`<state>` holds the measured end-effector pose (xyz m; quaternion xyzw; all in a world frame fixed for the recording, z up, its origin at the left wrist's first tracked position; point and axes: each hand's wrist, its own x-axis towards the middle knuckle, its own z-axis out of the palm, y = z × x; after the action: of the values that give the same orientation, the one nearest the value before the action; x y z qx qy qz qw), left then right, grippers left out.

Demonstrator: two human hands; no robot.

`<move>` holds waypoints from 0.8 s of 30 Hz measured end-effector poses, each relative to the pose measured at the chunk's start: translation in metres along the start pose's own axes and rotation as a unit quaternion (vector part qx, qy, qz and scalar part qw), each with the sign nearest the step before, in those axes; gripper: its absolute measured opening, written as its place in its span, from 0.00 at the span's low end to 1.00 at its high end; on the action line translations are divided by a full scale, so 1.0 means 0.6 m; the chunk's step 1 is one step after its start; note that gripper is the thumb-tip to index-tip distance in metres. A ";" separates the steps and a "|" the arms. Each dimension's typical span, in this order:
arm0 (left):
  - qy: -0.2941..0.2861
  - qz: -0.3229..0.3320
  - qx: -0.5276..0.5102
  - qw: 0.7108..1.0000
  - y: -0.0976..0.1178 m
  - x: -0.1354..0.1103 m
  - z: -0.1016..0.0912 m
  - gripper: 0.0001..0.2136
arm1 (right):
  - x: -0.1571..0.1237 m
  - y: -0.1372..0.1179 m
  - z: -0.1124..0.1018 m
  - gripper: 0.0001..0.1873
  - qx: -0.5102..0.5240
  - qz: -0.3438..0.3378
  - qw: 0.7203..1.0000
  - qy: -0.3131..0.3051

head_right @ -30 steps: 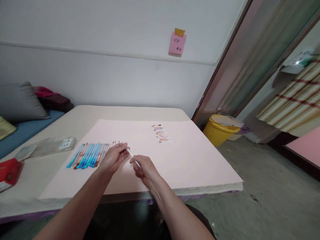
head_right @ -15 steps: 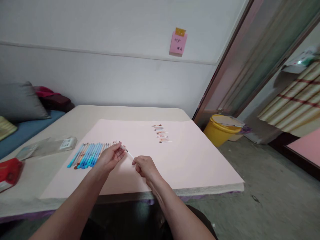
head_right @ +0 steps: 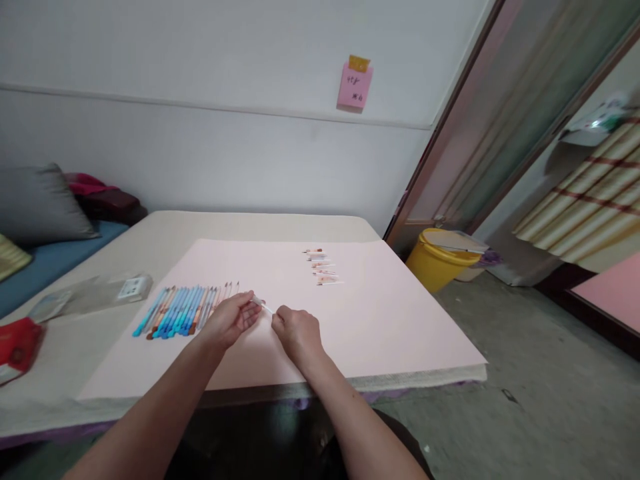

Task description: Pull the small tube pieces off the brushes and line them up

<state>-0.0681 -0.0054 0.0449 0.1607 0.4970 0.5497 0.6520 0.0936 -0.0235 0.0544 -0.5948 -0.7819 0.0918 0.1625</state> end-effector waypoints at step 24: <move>0.022 0.042 -0.035 0.998 0.005 0.011 -0.003 0.04 | 0.025 0.027 0.012 0.20 0.648 0.153 0.714 -0.218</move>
<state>-0.0721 0.0009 0.0431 0.1461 0.4844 0.5968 0.6228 0.1017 -0.0044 0.0443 -0.4190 -0.4431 0.7266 0.3165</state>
